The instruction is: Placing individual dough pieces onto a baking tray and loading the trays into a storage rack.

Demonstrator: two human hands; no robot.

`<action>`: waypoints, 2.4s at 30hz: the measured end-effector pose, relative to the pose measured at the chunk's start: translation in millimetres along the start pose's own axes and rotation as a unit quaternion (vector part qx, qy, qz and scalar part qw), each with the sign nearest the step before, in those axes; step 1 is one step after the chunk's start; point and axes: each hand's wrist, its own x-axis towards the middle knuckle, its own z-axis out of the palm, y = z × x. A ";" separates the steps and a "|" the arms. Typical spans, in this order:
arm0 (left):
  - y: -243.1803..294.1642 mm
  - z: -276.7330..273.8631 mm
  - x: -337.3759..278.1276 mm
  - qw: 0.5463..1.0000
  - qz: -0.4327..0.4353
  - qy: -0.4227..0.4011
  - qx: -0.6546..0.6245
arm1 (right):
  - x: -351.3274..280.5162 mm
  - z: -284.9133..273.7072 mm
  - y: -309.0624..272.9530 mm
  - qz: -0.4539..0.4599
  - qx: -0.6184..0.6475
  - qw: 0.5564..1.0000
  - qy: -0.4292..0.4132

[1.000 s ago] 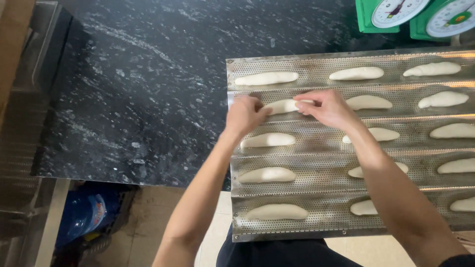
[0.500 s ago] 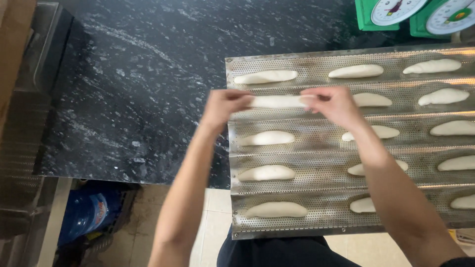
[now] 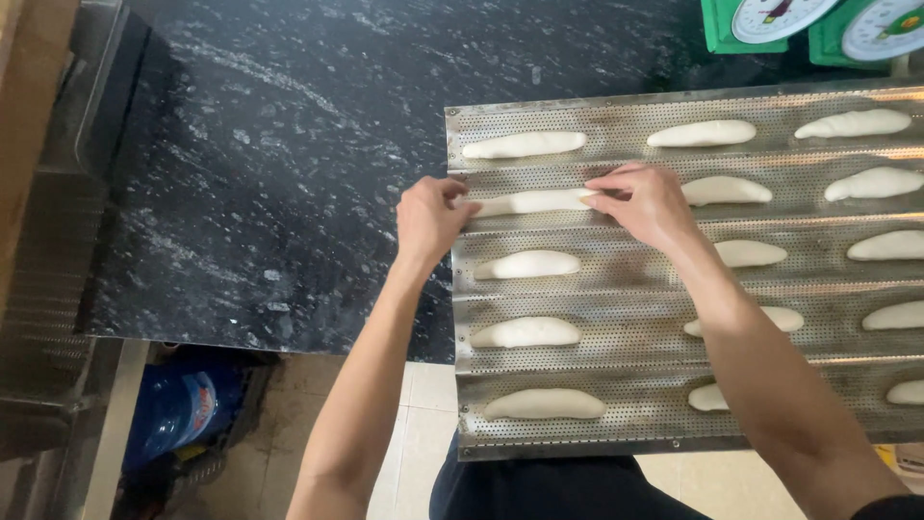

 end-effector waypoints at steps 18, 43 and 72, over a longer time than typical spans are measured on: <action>22.4 -22.6 -54.8 0.988 0.130 0.060 -0.060 | -23.0 35.5 -14.4 -0.095 -0.007 0.993 0.075; 91.6 -12.6 -87.6 0.935 -0.060 -0.118 -0.328 | -55.9 39.8 -6.4 -0.077 0.289 0.948 -0.109; 23.8 -6.3 -104.9 1.000 -0.006 0.015 0.005 | -82.6 33.3 -2.5 -0.087 -0.070 0.994 0.001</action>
